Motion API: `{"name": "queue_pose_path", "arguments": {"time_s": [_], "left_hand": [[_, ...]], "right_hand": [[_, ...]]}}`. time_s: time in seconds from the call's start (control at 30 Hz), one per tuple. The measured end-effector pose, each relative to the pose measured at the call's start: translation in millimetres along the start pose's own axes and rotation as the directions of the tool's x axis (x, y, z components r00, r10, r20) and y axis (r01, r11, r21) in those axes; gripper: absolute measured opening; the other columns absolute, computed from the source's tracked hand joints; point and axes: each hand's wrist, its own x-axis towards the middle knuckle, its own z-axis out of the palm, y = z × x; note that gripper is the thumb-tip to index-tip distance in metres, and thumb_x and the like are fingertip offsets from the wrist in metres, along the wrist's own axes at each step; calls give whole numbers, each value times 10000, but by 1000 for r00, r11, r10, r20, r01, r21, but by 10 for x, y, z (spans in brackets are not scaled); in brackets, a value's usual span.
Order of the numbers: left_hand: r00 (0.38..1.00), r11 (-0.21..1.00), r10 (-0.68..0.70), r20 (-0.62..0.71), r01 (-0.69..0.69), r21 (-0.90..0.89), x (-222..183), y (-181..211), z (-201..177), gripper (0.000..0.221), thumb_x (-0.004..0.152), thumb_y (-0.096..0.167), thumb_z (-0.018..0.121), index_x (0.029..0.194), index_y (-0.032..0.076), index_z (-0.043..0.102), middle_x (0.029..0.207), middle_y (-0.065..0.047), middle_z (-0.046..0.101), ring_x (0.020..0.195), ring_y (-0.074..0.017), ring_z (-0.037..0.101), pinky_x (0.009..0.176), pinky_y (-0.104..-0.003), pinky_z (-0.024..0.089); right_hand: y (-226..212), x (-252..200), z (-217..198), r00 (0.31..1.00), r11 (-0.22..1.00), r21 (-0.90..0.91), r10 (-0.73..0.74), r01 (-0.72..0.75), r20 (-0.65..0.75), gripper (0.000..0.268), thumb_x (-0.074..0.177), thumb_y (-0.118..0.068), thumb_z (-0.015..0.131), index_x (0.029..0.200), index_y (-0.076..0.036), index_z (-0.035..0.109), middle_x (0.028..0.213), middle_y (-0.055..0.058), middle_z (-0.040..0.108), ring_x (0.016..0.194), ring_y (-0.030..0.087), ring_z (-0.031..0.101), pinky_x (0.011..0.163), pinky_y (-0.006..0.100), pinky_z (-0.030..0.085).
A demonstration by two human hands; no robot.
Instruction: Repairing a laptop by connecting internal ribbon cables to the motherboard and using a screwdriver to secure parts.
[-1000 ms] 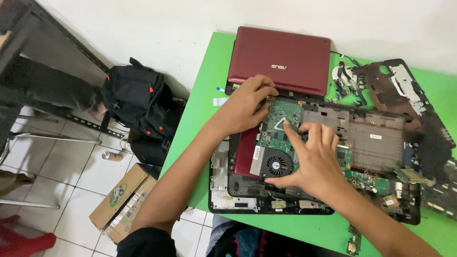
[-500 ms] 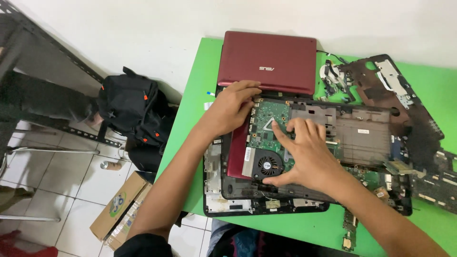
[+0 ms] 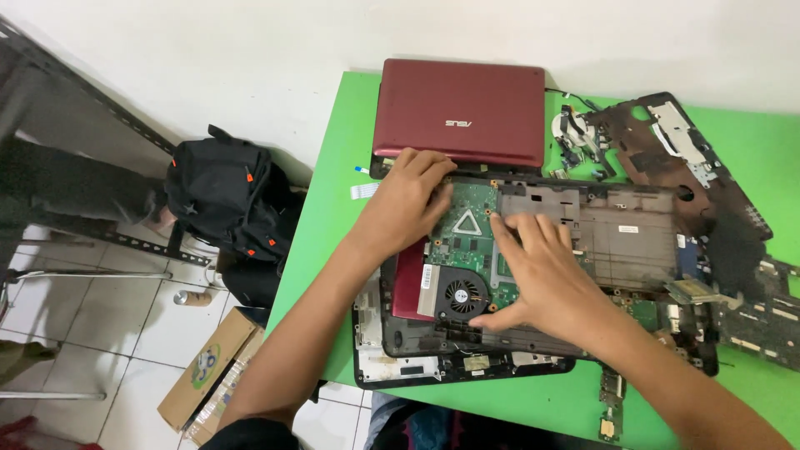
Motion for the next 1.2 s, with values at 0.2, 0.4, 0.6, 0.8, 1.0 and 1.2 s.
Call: {"name": "queue_pose_path", "arguments": {"time_s": [0.2, 0.4, 0.6, 0.8, 1.0, 1.2], "left_hand": [[992, 994, -108, -65, 109, 15, -68, -104, 193, 384, 955, 347, 668, 1163, 31, 727, 1074, -126, 642, 1035, -331, 584, 958, -428, 474], [971, 981, -196, -136, 194, -28, -72, 20, 299, 485, 906, 423, 722, 1132, -6, 714, 1052, -136, 608, 1045, -326, 540, 956, -426, 465], [965, 983, -181, -188, 175, -47, -63, -3, 288, 256, 934, 224, 700, 1098, 29, 729, 1019, -118, 632, 1011, -331, 581, 913, -429, 490], [980, 995, -99, -171, 102, 6, -46, -65, 178, 187, 991, 223, 644, 1027, 80, 758, 962, -95, 719, 958, -294, 655, 866, -378, 526], [997, 998, -41, -72, 45, 51, -51, -172, 173, 171, 917, 155, 709, 1052, 58, 748, 1005, -130, 732, 979, -325, 669, 892, -397, 533], [993, 982, -119, 3, 118, -148, -4, -157, -12, 214, 899, 118, 757, 1091, 22, 756, 1067, -169, 745, 1051, -366, 678, 915, -429, 544]], "right_hand": [[30, 37, -129, 992, 958, 278, -38, 70, -117, 1352, 524, -810, 935, 1482, 37, 495, 1168, 103, 495, 1079, 269, 457, 961, 430, 303], [8, 20, -58, 996, 980, 190, -43, 56, -75, 1363, 569, -854, 879, 1541, -12, 424, 1189, 102, 459, 1142, 284, 416, 976, 456, 276], [66, -4, 21, 977, 955, 278, -44, 103, -211, 1334, 523, -803, 926, 1513, -27, 481, 1165, 86, 486, 1137, 279, 443, 1011, 480, 260], [80, -26, -14, 967, 949, 289, -49, 123, -252, 1315, 479, -754, 968, 1482, -27, 526, 1176, 88, 488, 1180, 282, 427, 1039, 487, 266], [133, -10, 71, 985, 967, 244, -25, 66, -169, 1356, 481, -824, 930, 1521, -67, 502, 1185, 73, 451, 1159, 273, 358, 1004, 464, 272], [88, -11, -71, 999, 943, 332, 8, 5, -37, 1298, 522, -656, 998, 1537, -36, 479, 1200, 115, 488, 1183, 346, 388, 1041, 506, 285]]}}
